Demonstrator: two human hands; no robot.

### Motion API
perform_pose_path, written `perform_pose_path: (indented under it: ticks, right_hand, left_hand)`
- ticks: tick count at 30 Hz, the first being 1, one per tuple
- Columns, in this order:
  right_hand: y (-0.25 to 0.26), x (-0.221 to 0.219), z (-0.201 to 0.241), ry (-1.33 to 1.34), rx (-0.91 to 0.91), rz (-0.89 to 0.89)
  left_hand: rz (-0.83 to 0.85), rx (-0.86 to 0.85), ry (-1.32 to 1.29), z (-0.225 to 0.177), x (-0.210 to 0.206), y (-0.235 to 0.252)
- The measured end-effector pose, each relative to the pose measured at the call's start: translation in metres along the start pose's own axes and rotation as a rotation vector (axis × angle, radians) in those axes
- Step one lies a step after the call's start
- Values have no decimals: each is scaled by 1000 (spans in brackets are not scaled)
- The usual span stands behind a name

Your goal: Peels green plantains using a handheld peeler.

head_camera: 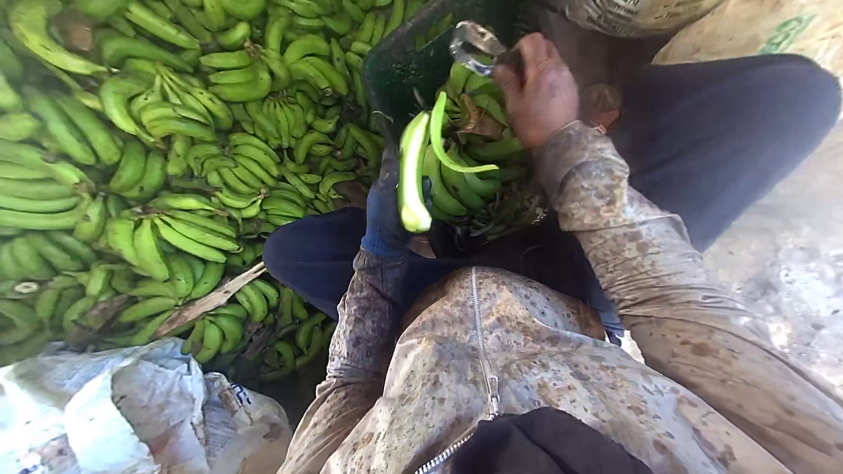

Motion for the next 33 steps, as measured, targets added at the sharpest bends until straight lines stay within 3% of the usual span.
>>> perform_pose_path:
  ticks: [3, 7, 10, 12, 15, 17, 19, 22, 24, 26, 29, 31, 33]
  right_hand:
    - [-6, -2, -2, 139, 51, 58]
    - [-51, -34, 32, 399, 368, 316]
    - [-70, -51, 49, 400, 495, 474]
    - [-51, -51, 47, 287, 396, 409]
    - [-3, -15, 30, 135, 122, 111]
    - [13, 1, 24, 127, 127, 34]
    - [-6, -5, 29, 212, 266, 105]
    - [-48, -31, 45, 421, 473, 325]
    - [-67, -47, 52, 436, 515, 456]
    - [-52, -47, 53, 324, 457, 432]
    - [-14, -22, 38, 123, 284, 120]
    - [1, -9, 29, 121, 186, -3]
    - [0, -6, 22, 172, 141, 0]
  left_hand:
    - [122, 84, -235, 6, 15, 4]
    - [-58, -73, -194, 0, 18, 24]
    - [-131, -150, -194, -7, 10, 33]
    - [-50, -45, -95, -9, -1, 26]
    - [157, 233, 49, 3, -9, 0]
    - [235, 262, 26, 8, -4, -3]
    - [129, 124, -15, 10, 6, 5]
    - [-183, -226, 139, -9, 21, 31]
    - [-250, -243, 18, -17, 18, 39]
    - [-78, -160, 13, -21, 5, 34]
    - [145, 124, 58, -7, -2, 10]
    - [245, 252, 33, 3, 8, -4]
    - [345, 317, -134, 14, 19, -5]
Point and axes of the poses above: each hand's wrist, its own y-axis towards the middle knuckle, its own x-axis out of the back of the hand, z = x × y, the point moved 3 cm from there along y, towards the middle knuckle, and after that the axes turned 7 degrees about -z, right-handed, at the moved point
